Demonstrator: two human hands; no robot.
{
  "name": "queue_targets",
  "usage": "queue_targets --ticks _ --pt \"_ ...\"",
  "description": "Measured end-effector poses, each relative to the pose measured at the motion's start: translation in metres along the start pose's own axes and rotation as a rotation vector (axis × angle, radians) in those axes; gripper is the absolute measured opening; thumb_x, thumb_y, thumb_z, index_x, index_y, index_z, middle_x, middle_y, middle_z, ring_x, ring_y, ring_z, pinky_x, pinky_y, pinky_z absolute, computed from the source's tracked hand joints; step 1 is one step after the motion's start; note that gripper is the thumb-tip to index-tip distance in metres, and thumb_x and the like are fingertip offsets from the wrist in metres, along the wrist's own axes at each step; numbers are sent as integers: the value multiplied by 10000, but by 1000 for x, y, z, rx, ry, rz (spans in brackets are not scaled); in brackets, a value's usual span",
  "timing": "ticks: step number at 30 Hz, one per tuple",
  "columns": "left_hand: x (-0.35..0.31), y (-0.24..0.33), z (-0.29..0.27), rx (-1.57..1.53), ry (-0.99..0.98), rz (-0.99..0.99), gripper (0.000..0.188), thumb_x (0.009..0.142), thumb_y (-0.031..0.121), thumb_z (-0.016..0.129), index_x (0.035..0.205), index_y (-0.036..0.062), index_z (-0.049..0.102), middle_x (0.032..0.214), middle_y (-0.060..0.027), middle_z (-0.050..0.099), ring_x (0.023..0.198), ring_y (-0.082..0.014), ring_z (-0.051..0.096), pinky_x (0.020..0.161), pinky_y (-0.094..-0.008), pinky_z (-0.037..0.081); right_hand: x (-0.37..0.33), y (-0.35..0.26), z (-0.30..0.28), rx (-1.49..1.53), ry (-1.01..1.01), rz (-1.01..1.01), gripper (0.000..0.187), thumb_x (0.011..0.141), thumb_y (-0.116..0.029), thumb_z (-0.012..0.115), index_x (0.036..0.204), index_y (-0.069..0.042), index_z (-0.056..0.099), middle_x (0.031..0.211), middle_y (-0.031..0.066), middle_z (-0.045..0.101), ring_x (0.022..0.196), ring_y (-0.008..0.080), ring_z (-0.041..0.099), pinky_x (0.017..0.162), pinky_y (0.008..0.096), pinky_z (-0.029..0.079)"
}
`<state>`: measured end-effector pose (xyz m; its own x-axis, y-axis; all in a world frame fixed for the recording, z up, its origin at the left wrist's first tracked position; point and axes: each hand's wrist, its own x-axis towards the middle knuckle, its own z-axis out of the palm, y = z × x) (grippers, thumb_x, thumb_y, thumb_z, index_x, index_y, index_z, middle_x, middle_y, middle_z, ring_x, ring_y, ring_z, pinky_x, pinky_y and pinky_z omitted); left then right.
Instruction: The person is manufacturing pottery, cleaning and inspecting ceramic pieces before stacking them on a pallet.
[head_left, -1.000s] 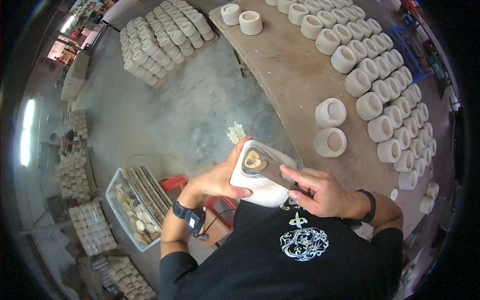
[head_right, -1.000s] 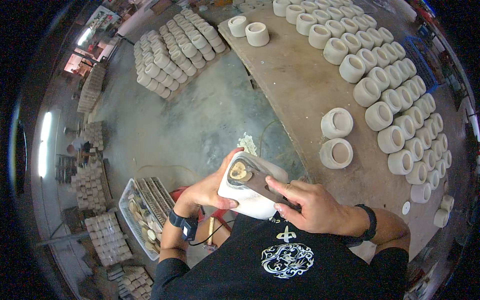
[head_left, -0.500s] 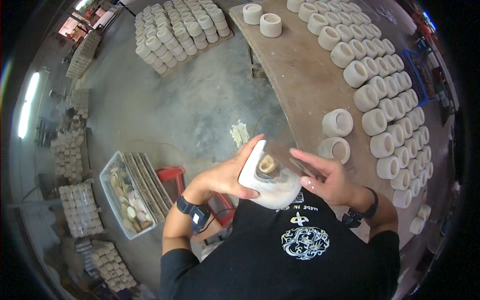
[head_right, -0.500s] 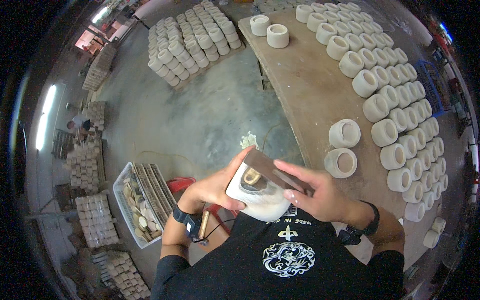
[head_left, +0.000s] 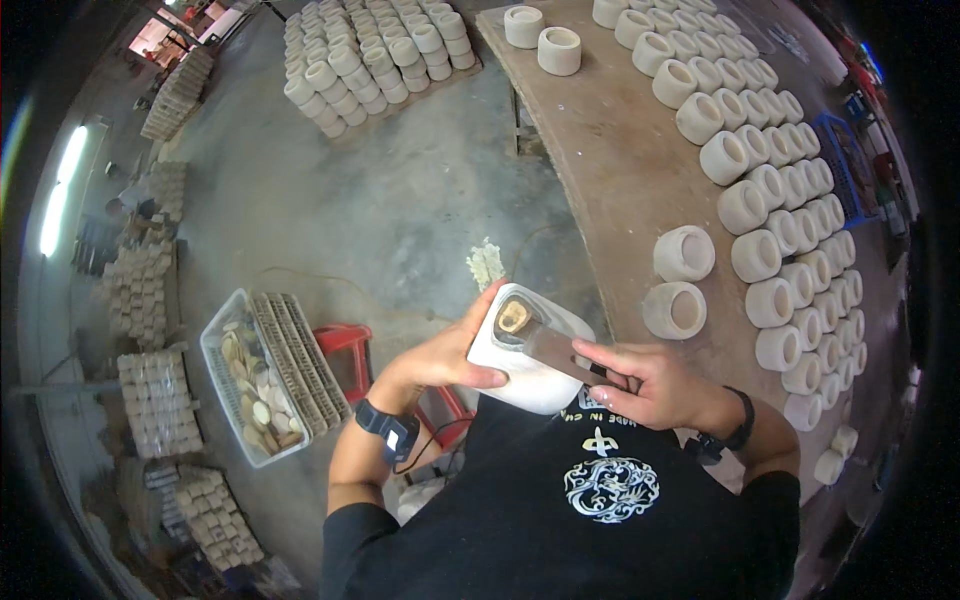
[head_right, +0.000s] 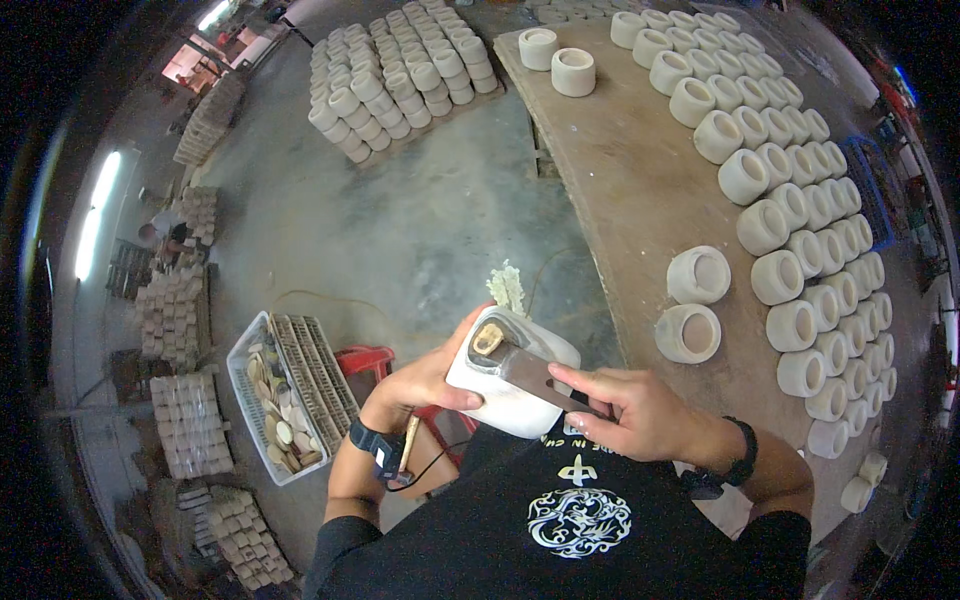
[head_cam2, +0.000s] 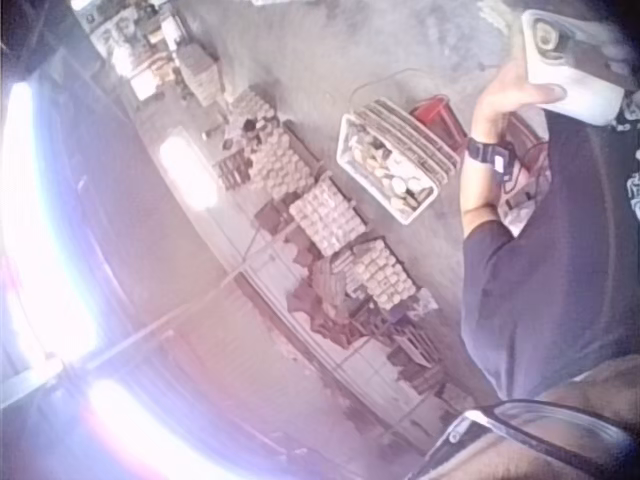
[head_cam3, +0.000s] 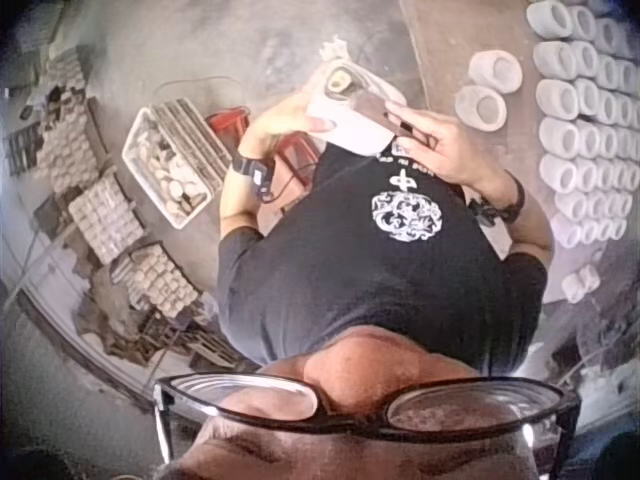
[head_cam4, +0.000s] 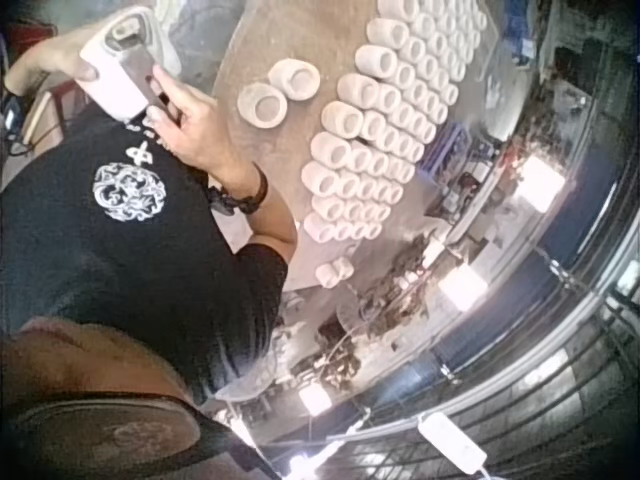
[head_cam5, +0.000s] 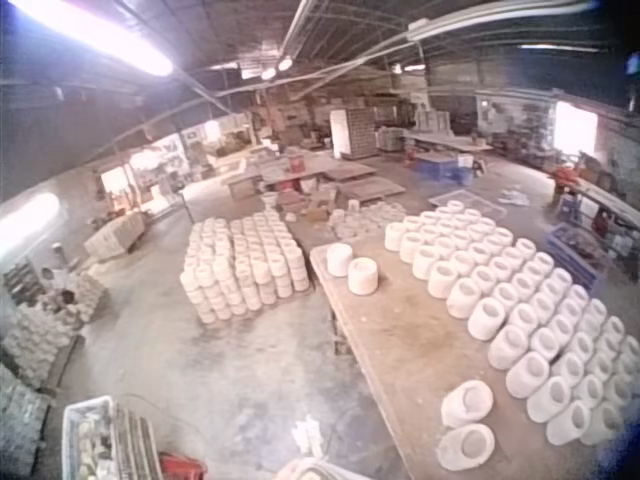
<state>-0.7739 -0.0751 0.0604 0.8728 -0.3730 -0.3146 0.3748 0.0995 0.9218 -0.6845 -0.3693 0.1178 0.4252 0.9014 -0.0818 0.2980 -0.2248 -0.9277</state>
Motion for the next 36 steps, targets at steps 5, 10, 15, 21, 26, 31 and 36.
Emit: queue_targets --ticks 5,10,15,21,26,31,36 --pt "2 12 2 203 -46 -33 1220 660 241 786 1522 34 -51 1506 -198 262 1400 -289 259 1135 -362 202 2 -8 -4 -4 -2 -22 565 859 -111 667 1393 -68 487 684 60 499 572 141 477 559 300 417" --pt "4 21 5 280 -82 -34 1199 668 235 779 1507 24 -51 1457 -206 313 1368 -290 299 1102 -364 284 3 -11 1 -45 2 26 575 849 -99 672 1392 -64 488 682 60 511 569 153 496 561 304 429" --pt "5 23 5 285 -51 -3 1187 672 281 772 1501 18 -37 1454 -218 278 1367 -318 290 1103 -379 288 6 -7 4 -40 45 -33 565 850 -85 668 1385 -43 491 680 59 511 570 148 492 558 300 426" --pt "7 29 3 315 -36 11 1192 665 307 770 1495 0 -29 1452 -227 271 1374 -323 279 1122 -386 248 11 -7 5 15 60 -47 561 860 -74 661 1386 -8 475 697 65 523 578 131 481 559 290 421" --pt "6 30 2 319 -11 -24 1177 665 310 766 1490 -9 -11 1444 -227 288 1372 -324 285 1118 -387 253 15 -6 6 65 69 -27 563 862 -63 659 1388 -1 468 717 69 540 586 122 471 563 285 423" --pt "8 35 4 329 13 -13 1171 650 298 774 1486 -15 16 1441 -230 298 1352 -316 314 1110 -383 268 23 -7 7 45 84 -27 572 858 -68 669 1390 -3 467 711 81 531 589 113 461 556 276 413" --pt "18 45 16 706 -142 130 1117 599 265 796 1465 -10 147 1375 -227 370 1306 -322 384 1068 -367 345 44 -13 3 262 78 7 525 895 -46 632 1392 -7 466 927 31 627 682 52 486 609 237 435"
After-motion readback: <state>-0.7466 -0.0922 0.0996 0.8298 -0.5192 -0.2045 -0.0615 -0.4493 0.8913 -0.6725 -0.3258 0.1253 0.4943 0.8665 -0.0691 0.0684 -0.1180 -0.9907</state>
